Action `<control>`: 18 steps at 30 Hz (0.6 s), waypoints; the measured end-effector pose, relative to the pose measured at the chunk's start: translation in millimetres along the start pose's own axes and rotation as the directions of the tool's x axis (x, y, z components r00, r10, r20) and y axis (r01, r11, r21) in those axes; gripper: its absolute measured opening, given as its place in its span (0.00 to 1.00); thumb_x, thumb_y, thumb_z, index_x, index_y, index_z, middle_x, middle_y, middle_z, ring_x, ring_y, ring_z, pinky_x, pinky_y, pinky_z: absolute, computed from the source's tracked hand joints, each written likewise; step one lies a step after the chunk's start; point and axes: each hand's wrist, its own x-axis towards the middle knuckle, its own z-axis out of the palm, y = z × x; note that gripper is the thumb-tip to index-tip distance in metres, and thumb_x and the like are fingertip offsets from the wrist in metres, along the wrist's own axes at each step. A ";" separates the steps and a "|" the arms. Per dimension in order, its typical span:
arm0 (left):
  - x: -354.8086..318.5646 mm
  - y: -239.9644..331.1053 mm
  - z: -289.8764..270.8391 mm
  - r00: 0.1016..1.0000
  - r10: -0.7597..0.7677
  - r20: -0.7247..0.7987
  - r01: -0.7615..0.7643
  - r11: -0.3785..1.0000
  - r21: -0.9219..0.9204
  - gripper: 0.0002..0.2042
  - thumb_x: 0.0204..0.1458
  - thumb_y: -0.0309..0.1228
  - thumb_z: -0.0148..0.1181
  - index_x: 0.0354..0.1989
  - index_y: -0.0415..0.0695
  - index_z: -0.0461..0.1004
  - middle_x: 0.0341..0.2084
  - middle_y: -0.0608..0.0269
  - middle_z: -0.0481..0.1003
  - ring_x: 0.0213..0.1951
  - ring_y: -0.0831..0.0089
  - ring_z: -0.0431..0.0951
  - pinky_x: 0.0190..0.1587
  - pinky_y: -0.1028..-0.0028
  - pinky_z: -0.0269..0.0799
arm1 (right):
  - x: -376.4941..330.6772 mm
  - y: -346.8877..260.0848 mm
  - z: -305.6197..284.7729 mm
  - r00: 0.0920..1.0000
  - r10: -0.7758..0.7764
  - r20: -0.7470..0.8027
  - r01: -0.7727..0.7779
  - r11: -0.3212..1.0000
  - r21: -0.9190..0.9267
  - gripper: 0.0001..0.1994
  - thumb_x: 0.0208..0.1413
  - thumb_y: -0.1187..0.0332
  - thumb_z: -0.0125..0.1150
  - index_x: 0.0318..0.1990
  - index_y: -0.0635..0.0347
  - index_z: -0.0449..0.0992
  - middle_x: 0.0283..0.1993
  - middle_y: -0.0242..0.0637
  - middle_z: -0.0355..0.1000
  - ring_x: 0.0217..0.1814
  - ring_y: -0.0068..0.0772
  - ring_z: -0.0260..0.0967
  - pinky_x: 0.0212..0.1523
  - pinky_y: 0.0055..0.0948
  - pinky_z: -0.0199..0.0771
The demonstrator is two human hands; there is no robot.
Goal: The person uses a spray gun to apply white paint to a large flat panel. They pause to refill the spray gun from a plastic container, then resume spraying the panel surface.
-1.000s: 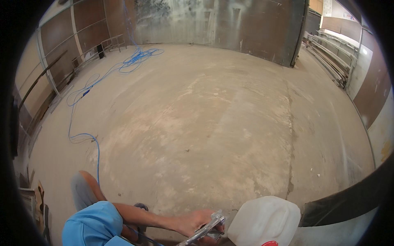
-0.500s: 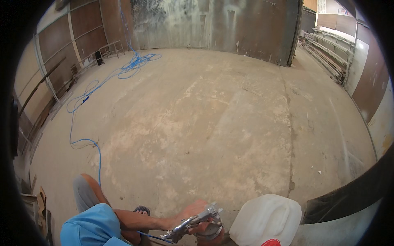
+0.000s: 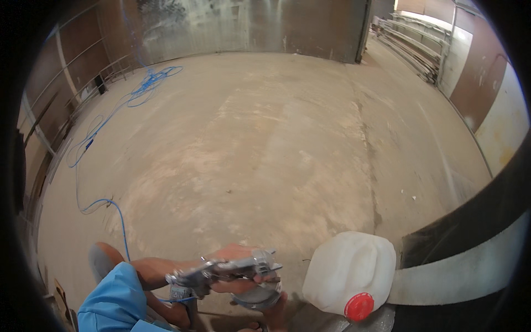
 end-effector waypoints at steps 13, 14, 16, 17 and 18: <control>4.5 -6.1 -12.6 0.972 0.001 -0.235 -0.080 0.943 -0.324 0.08 0.53 0.30 0.61 0.37 0.47 0.69 0.34 0.66 0.71 0.42 0.70 0.74 0.68 0.53 0.55 | -2.8 -11.7 5.0 0.943 0.274 0.189 -0.255 0.960 -0.116 0.38 0.62 0.39 0.43 0.69 0.61 0.57 0.67 0.50 0.63 0.62 0.55 0.67 0.57 0.58 0.71; 7.6 -5.1 -14.0 0.965 0.005 -0.264 -0.100 0.932 -0.349 0.08 0.53 0.29 0.61 0.38 0.46 0.69 0.34 0.66 0.71 0.42 0.70 0.74 0.68 0.53 0.55 | -1.8 -13.1 6.7 0.919 0.315 0.238 -0.289 0.947 -0.139 0.39 0.62 0.38 0.42 0.69 0.61 0.57 0.67 0.50 0.63 0.63 0.56 0.67 0.58 0.59 0.71; 8.6 1.5 -21.0 0.954 -0.081 -0.289 -0.030 0.932 -0.361 0.08 0.53 0.28 0.60 0.39 0.45 0.69 0.35 0.65 0.71 0.42 0.70 0.75 0.67 0.52 0.56 | 4.0 -14.5 9.8 0.848 0.337 0.409 -0.276 0.940 -0.203 0.40 0.62 0.36 0.40 0.70 0.61 0.56 0.67 0.51 0.63 0.63 0.57 0.66 0.58 0.61 0.70; 8.0 5.0 -24.8 0.918 -0.218 -0.331 0.148 0.963 -0.224 0.08 0.53 0.27 0.59 0.40 0.45 0.69 0.35 0.63 0.72 0.42 0.69 0.76 0.67 0.52 0.57 | 8.0 -14.3 10.6 0.812 0.413 0.413 -0.369 0.911 -0.186 0.41 0.62 0.35 0.39 0.70 0.61 0.56 0.67 0.51 0.63 0.63 0.57 0.66 0.58 0.63 0.70; 10.2 5.7 -32.3 0.958 -0.099 -0.268 0.046 0.979 -0.198 0.09 0.53 0.27 0.60 0.40 0.45 0.69 0.36 0.63 0.72 0.44 0.69 0.76 0.67 0.52 0.56 | 13.9 -13.1 11.2 0.793 0.466 0.393 -0.421 0.885 -0.200 0.42 0.62 0.34 0.38 0.70 0.61 0.56 0.67 0.51 0.63 0.63 0.58 0.66 0.58 0.64 0.70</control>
